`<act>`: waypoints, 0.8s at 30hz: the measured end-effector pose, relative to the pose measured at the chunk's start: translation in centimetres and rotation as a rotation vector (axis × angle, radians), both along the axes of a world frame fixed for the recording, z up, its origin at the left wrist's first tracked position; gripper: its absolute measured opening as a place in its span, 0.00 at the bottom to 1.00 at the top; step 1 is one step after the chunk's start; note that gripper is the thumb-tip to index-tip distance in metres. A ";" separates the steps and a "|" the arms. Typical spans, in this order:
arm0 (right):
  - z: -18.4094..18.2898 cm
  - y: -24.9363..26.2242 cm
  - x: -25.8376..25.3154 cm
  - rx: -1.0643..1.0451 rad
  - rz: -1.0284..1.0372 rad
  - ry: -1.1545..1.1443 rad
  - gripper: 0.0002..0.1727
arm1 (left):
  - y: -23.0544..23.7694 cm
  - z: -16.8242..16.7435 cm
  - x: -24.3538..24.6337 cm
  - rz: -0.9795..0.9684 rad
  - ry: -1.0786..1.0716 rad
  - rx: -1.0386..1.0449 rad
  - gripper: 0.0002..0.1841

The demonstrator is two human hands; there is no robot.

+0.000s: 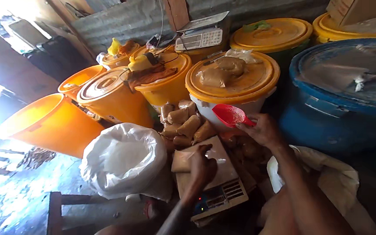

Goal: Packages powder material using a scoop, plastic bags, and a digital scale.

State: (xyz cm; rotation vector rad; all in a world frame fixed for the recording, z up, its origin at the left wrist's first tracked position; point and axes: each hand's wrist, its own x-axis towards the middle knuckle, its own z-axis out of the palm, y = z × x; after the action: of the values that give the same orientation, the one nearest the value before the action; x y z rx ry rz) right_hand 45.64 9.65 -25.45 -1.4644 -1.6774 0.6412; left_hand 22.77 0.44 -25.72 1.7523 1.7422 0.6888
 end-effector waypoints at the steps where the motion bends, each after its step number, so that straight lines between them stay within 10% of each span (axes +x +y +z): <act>1: -0.1 0.0 0.0 0.000 0.000 -0.008 0.17 | -0.1 -1.5 1.4 0.008 -0.017 0.004 0.27; 8: -0.9 0.0 0.8 -0.008 0.002 -0.056 0.18 | -1.2 -4.9 3.5 -0.109 0.038 -0.134 0.35; 19: -0.7 -0.9 1.4 -0.026 0.014 -0.101 0.23 | 0.1 5.6 -15.6 0.133 0.142 0.296 0.16; 24: -1.2 -0.8 -0.3 -0.008 0.018 -0.127 0.23 | 0.1 3.2 -19.4 0.046 -0.163 0.166 0.19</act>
State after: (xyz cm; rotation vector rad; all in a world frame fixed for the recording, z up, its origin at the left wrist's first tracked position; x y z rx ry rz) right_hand 45.38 8.84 -26.61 -1.5249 -1.7882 0.5756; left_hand 3.37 0.58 -22.48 1.7142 1.6591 0.9927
